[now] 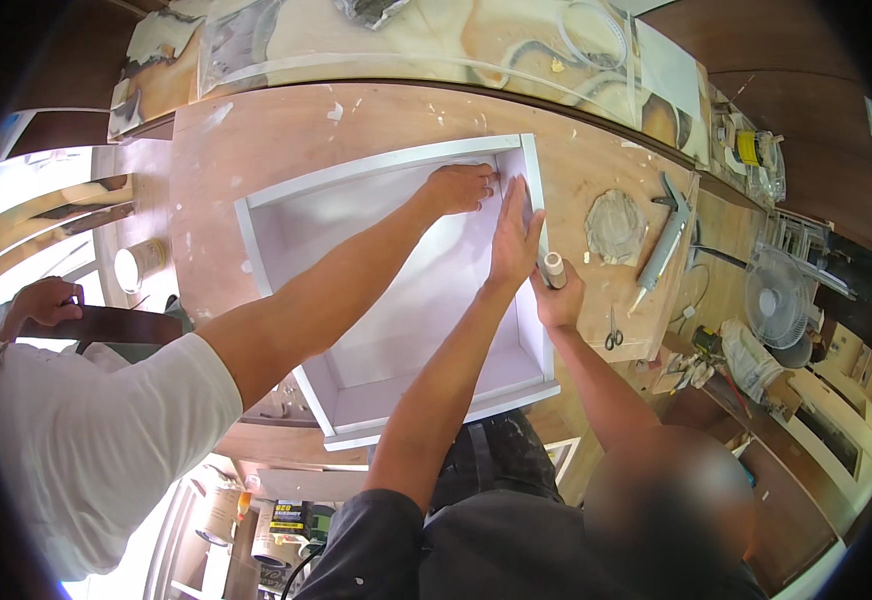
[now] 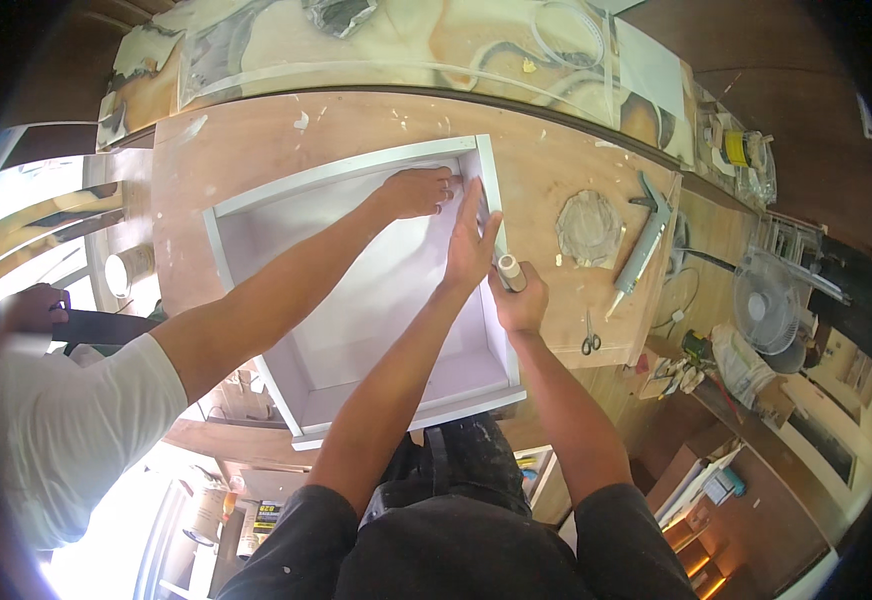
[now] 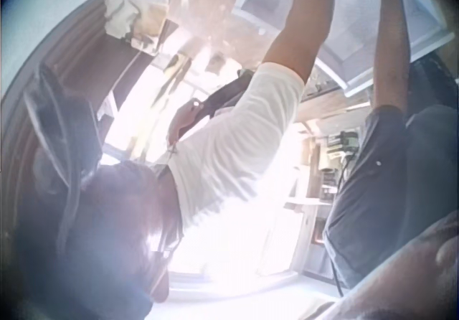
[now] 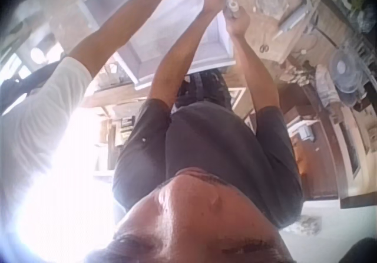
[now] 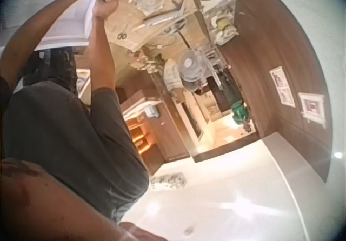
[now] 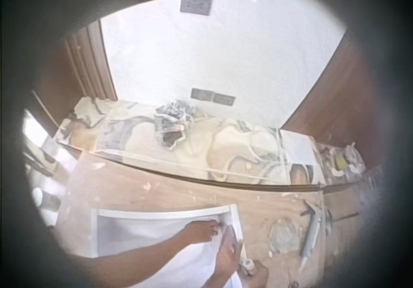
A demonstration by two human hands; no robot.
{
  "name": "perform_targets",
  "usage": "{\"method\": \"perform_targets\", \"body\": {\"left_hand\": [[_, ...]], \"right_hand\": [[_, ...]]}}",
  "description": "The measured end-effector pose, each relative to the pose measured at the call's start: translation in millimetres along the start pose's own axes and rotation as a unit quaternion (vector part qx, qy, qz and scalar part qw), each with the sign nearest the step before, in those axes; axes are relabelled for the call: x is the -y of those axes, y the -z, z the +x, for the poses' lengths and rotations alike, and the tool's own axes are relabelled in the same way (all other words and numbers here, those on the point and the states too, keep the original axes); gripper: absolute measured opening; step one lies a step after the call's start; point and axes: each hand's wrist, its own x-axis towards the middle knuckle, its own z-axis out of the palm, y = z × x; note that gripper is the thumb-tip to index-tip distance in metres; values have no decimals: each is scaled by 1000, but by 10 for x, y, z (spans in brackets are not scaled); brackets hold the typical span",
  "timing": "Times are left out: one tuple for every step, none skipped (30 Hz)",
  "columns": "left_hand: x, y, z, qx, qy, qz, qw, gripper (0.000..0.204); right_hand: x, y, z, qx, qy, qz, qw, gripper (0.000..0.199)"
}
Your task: The person assembles a white drawer unit by hand, using a utility knife to trim edges and a small roller to smooth surfaces. They handle the drawer box, align edges, and apply finishing touches while another person works nearby.
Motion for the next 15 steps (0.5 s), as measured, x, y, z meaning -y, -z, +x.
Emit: {"method": "perform_targets", "body": {"left_hand": [[23, -4, -93, 12, 16, 2, 1000, 63], [130, 3, -191, 29, 43, -9, 999, 63], [244, 33, -301, 47, 69, -21, 996, 62], [375, 52, -396, 66, 95, -33, 993, 62], [475, 99, -491, 86, 111, -36, 989, 62], [579, 153, -576, 106, 127, -39, 985, 62], [636, 171, -645, 127, 143, -43, 981, 62], [671, 124, -707, 114, 130, -34, 984, 63], [694, 46, -764, 102, 117, -25, 988, 64], [711, -38, -851, 92, 104, -19, 990, 65], [714, -113, -962, 85, 114, -34, 989, 66], [710, -174, -1094, 77, 124, -49, 988, 67], [699, -251, -1221, 69, 132, -67, 987, 68], [736, -287, -1380, 71, 133, -72, 986, 69], [770, -315, -1543, 73, 133, -77, 985, 69]], "right_hand": [[18, 19, -19, 0, -1, -4, 1000, 31], [20, 14, -16, 0, 4, -1, 1000, 31], [-3, 9, -17, 0, 8, 1, 1000, 31], [-20, 0, -3, -1, 11, 2, 1000, 32], [2, 4, -1, 1, 6, -4, 1000, 32], [30, 14, 2, 2, 2, -10, 1000, 32], [48, 18, 10, 4, -3, -17, 1000, 32], [53, 1, 32, 0, 5, -3, 1000, 32], [63, -31, 69, -4, 13, 11, 1000, 33], [64, -41, 78, -9, 20, 22, 1000, 33], [53, -45, 73, -14, 23, 21, 999, 33], [30, -65, 63, -19, 26, 20, 999, 34], [6, -42, 76, -24, 31, 17, 999, 34], [-1, -38, 79, -22, 36, 3, 999, 34], [-7, -35, 81, -19, 40, -10, 999, 34]]}}
